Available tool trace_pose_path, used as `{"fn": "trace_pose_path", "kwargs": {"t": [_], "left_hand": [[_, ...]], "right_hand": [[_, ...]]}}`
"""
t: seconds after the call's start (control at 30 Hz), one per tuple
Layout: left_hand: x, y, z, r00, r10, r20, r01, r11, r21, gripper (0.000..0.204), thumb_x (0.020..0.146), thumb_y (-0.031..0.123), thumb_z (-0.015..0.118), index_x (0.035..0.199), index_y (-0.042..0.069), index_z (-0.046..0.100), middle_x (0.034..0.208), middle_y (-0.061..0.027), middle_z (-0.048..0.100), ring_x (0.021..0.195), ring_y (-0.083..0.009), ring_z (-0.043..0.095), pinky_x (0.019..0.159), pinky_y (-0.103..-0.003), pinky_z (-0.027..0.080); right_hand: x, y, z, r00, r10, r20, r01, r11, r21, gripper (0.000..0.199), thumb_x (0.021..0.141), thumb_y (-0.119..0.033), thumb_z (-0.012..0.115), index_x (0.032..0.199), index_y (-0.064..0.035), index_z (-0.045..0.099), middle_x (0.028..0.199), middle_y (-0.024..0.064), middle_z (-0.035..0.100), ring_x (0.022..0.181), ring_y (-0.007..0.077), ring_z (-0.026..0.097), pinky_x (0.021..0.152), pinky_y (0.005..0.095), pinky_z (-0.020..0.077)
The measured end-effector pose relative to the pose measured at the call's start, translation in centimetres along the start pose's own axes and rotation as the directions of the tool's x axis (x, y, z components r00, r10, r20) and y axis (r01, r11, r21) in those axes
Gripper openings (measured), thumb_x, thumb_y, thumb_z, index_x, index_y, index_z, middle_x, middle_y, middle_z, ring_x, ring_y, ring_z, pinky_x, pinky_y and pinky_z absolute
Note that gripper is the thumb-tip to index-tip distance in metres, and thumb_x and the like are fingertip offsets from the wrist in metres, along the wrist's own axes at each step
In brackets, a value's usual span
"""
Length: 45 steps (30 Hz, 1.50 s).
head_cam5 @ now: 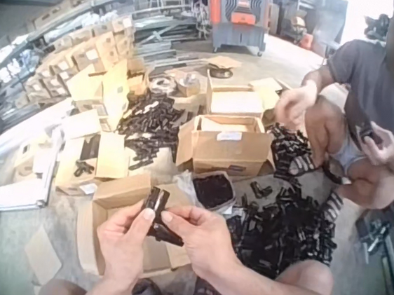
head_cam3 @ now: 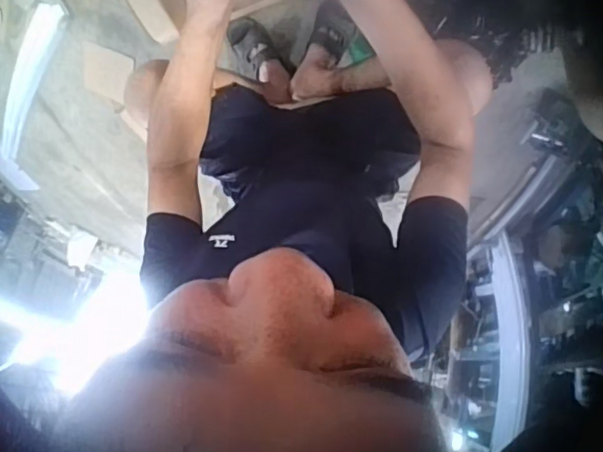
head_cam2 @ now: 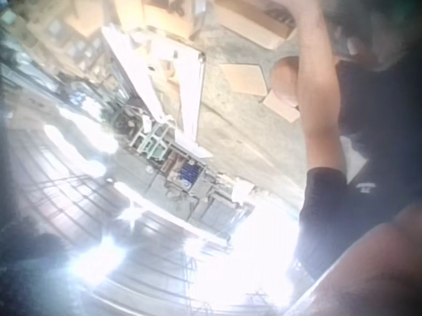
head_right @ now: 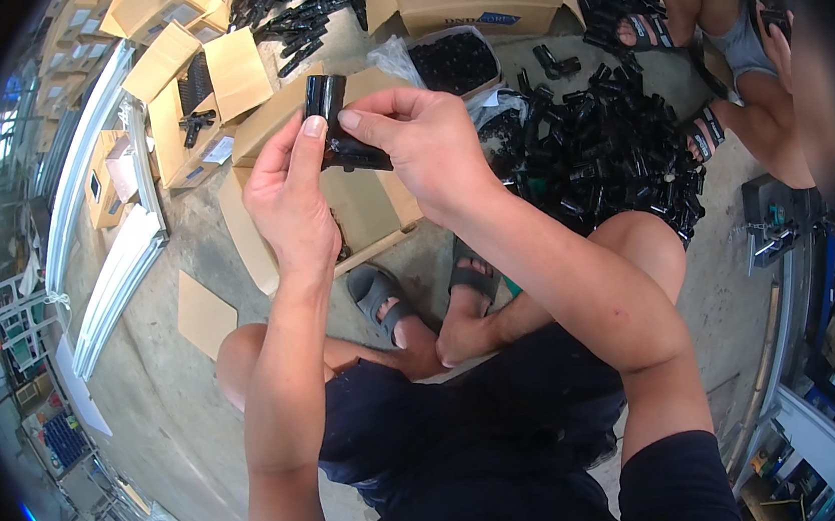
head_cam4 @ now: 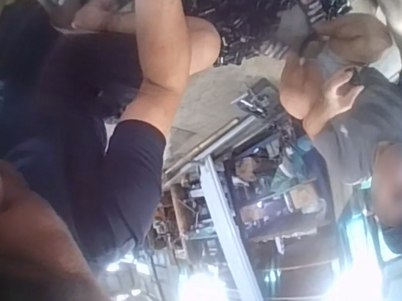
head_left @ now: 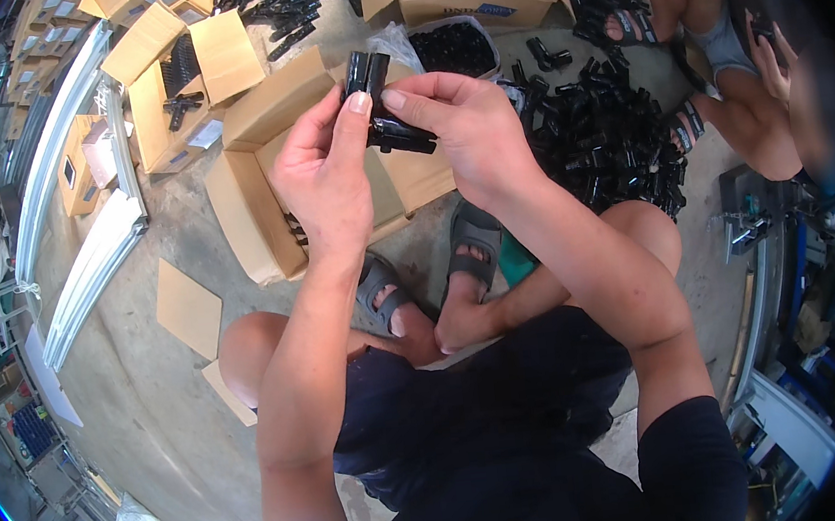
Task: The person sits on the floor surrounded by cardboard boxes and assembles small black plastic components by hand. They repeatedly pick up parts, connect them, and place the assembled units into a box.
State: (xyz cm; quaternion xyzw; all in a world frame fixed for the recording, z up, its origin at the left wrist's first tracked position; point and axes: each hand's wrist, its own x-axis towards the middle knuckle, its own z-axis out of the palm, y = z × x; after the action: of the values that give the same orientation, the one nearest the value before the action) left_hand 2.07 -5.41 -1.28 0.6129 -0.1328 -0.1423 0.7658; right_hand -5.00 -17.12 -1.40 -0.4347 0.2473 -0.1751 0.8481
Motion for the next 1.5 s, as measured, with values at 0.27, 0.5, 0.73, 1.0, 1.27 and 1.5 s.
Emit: {"fn": "trace_pose_path", "kwargs": {"t": [0.27,0.5,0.73,1.0,1.27,1.5], "left_hand": [[-0.1,0.0,0.2,1.000,-0.010,0.003,0.010,0.998,0.070,0.030,0.097,0.007,0.073,0.121,-0.009,0.070,0.104,-0.0069,0.074,0.090,-0.0070,0.065,0.082,-0.022,0.053],[0.3,0.4,-0.3,1.000,0.001,-0.009,-0.001,1.000,0.025,0.030,0.096,0.007,0.074,0.121,-0.008,0.070,0.103,-0.0069,0.074,0.090,-0.0075,0.066,0.082,-0.022,0.054],[-0.2,1.0,0.0,1.000,-0.029,0.000,0.029,1.000,0.006,0.029,0.095,0.007,0.075,0.120,-0.008,0.071,0.103,-0.0068,0.074,0.090,-0.0071,0.066,0.081,-0.022,0.054],[-0.4,1.6,-0.1,0.999,-0.037,0.023,0.037,0.999,0.004,0.029,0.095,0.006,0.075,0.120,-0.008,0.071,0.102,-0.0049,0.074,0.089,-0.0059,0.065,0.078,-0.021,0.054],[-0.4,1.7,-0.3,0.999,-0.001,0.038,0.001,1.000,-0.009,0.029,0.096,0.007,0.074,0.121,-0.008,0.071,0.101,-0.0049,0.074,0.088,-0.0051,0.064,0.077,-0.020,0.053],[-0.5,1.6,-0.4,0.998,0.007,0.067,-0.005,0.999,-0.042,0.029,0.097,0.008,0.073,0.122,-0.006,0.070,0.103,-0.0052,0.074,0.089,-0.0059,0.065,0.079,-0.020,0.052]], "right_hand": [[0.3,0.0,-0.6,1.000,-0.012,-0.007,0.011,0.988,-0.155,0.017,0.096,-0.010,0.072,0.103,0.0057,0.072,0.091,0.0063,0.073,0.080,0.0088,0.065,0.073,0.0234,0.0517],[0.2,-1.2,-0.5,0.996,-0.040,0.079,0.059,0.963,-0.264,0.017,0.096,-0.013,0.072,0.101,0.0039,0.074,0.084,0.0030,0.071,0.073,0.0071,0.060,0.065,0.0244,0.0483],[0.6,-1.4,-1.6,0.961,-0.220,0.166,0.276,0.767,-0.580,0.016,0.095,-0.013,0.074,0.100,0.0020,0.075,0.084,0.0030,0.071,0.071,0.0071,0.058,0.061,0.0250,0.0463],[0.3,-1.6,-1.1,0.988,-0.075,0.133,0.125,0.898,-0.422,0.021,0.099,-0.018,0.071,0.102,0.0022,0.075,0.081,0.0008,0.069,0.069,0.0046,0.055,0.059,0.0231,0.0431],[0.3,-2.2,-0.8,0.983,-0.063,0.173,0.130,0.902,-0.412,0.018,0.101,-0.017,0.069,0.102,0.0006,0.071,0.083,-0.0011,0.068,0.072,0.0034,0.055,0.062,0.0220,0.0437],[0.1,-2.8,-1.3,0.958,-0.136,0.252,0.230,0.889,-0.396,0.014,0.101,-0.013,0.068,0.103,-0.0001,0.071,0.097,0.0005,0.068,0.082,0.0052,0.059,0.073,0.0227,0.0488]]}}
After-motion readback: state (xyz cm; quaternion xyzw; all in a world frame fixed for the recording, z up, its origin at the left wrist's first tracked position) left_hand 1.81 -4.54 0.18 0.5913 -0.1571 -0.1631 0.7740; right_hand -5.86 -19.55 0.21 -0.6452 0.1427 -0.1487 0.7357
